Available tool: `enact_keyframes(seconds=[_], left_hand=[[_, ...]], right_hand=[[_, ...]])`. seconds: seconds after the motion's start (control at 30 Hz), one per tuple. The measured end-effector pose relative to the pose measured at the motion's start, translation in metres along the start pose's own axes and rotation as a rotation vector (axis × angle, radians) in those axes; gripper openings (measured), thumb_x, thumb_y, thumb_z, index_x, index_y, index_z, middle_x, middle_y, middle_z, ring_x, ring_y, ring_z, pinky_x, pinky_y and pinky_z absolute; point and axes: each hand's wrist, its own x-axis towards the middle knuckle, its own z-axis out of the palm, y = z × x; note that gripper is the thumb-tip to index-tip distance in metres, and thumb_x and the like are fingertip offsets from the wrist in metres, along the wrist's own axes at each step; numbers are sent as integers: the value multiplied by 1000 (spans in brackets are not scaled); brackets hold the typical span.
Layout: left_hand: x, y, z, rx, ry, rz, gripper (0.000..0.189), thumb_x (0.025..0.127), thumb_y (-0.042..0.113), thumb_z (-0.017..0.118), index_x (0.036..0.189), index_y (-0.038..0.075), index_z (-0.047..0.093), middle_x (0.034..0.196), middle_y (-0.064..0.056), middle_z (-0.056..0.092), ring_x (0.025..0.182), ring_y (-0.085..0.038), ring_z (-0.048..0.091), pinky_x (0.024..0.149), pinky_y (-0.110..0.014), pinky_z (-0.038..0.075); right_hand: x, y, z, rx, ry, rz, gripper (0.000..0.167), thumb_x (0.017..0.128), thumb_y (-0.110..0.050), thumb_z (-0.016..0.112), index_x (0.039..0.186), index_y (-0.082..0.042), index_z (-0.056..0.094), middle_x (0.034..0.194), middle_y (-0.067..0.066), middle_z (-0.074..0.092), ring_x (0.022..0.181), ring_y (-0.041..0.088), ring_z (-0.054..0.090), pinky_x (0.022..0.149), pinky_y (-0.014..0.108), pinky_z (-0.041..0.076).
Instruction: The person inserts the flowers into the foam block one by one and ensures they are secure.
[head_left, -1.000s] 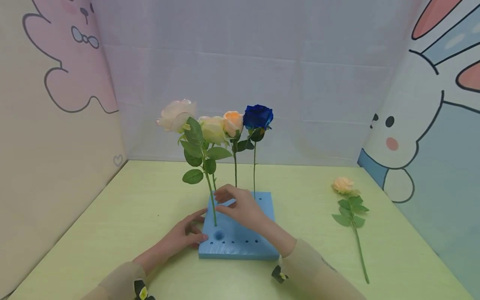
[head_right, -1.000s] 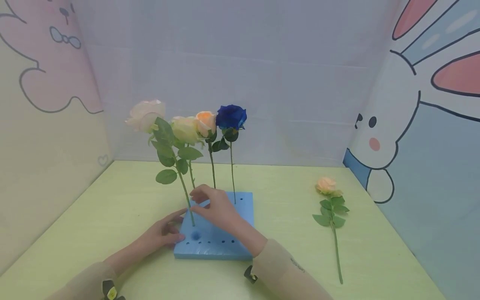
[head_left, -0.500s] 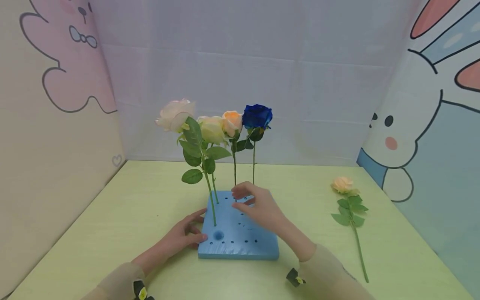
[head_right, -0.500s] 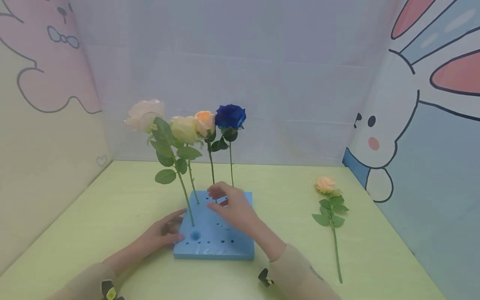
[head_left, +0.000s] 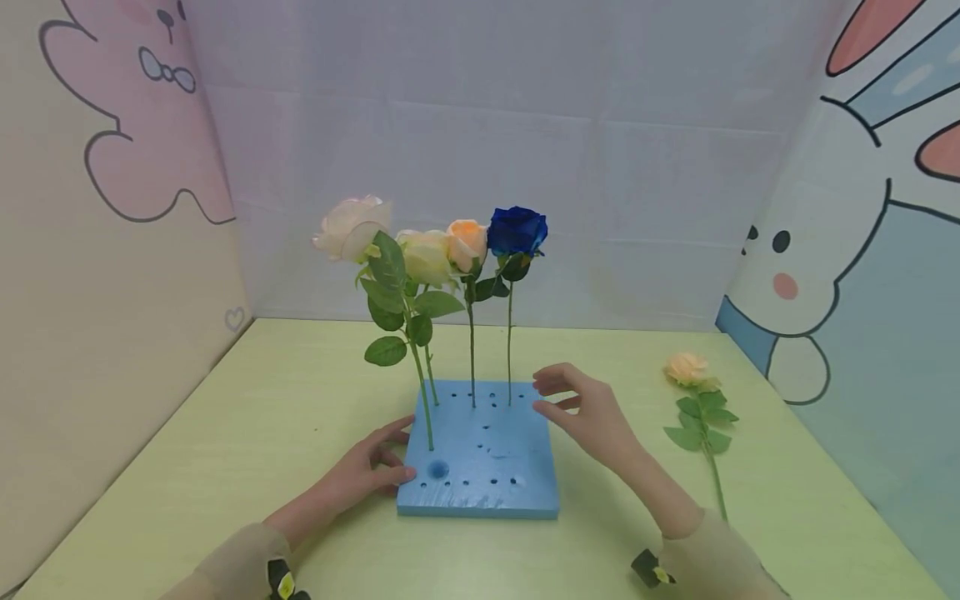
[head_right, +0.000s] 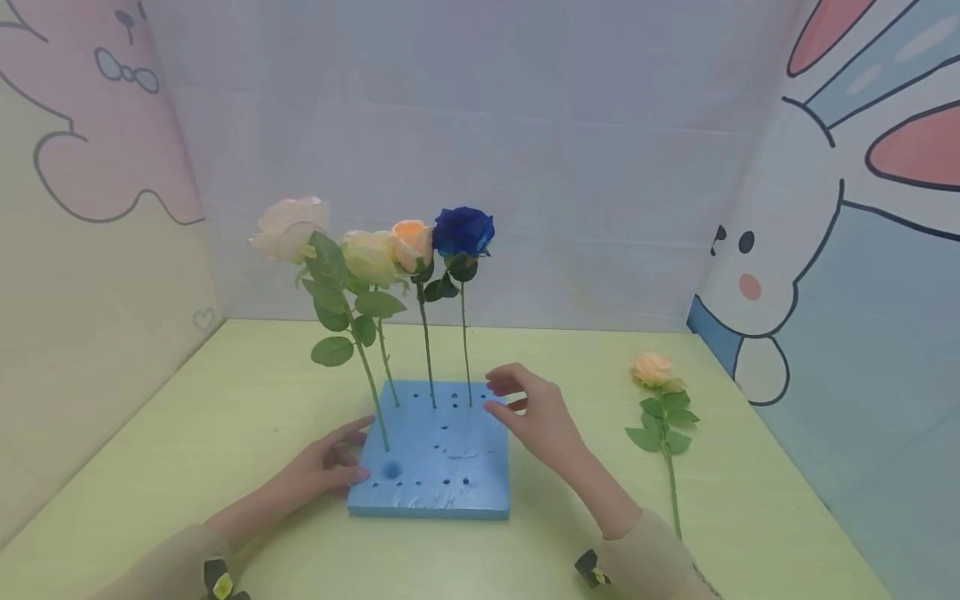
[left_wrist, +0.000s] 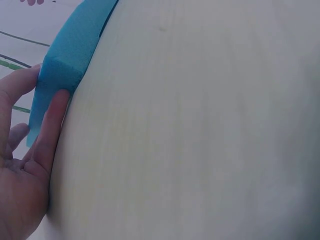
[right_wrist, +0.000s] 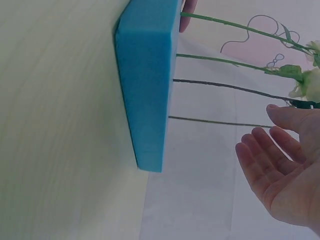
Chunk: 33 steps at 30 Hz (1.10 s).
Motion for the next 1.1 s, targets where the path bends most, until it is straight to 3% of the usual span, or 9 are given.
enact_keyframes(seconds=[0.3, 0.47, 0.8, 0.87, 1.0, 1.1], left_hand=[[0, 1, 0, 1, -3, 6, 83, 86, 28, 76, 155, 17, 32, 147, -20, 45, 97, -18, 62, 75, -25, 58], [1, 1, 0, -1, -10, 10, 83, 86, 28, 76, 155, 18, 31, 147, -20, 45, 97, -18, 62, 74, -24, 58], [0, 0, -1, -1, -19, 17, 82, 87, 27, 76, 155, 18, 31, 147, -20, 44, 98, -19, 62, 74, -24, 58], [1, 0, -1, -3, -18, 16, 82, 87, 28, 76, 155, 18, 31, 147, -20, 45, 98, -19, 62, 74, -25, 58], [1, 0, -1, -6, -19, 11, 82, 88, 28, 75, 156, 19, 31, 148, -19, 44, 97, -19, 62, 74, -25, 58], [0, 0, -1, -13, -21, 9, 82, 88, 27, 75, 156, 19, 30, 148, -19, 44, 97, -19, 62, 74, -25, 58]], right_hand=[[-15, 27, -32, -91, 87, -38, 36, 86, -8, 75, 120, -7, 63, 111, 9, 73, 100, 24, 70, 77, 29, 61], [-23, 46, -47, -176, 160, -60, 37, 84, -3, 75, 119, -2, 64, 110, 12, 73, 98, 28, 70, 74, 35, 61], [-46, 86, -85, -283, 188, 9, 41, 83, -1, 76, 121, 1, 63, 113, 22, 70, 98, 37, 67, 72, 37, 61], [-50, 93, -94, -306, 182, 18, 43, 82, -3, 77, 122, 0, 62, 114, 22, 69, 97, 32, 68, 72, 35, 60], [-58, 107, -112, -339, 147, 49, 47, 83, -8, 78, 126, -3, 61, 119, 21, 68, 94, -5, 62, 74, 31, 60], [-64, 116, -125, -345, 86, 99, 50, 87, -16, 75, 133, -5, 57, 127, 21, 65, 99, -1, 63, 75, 33, 60]])
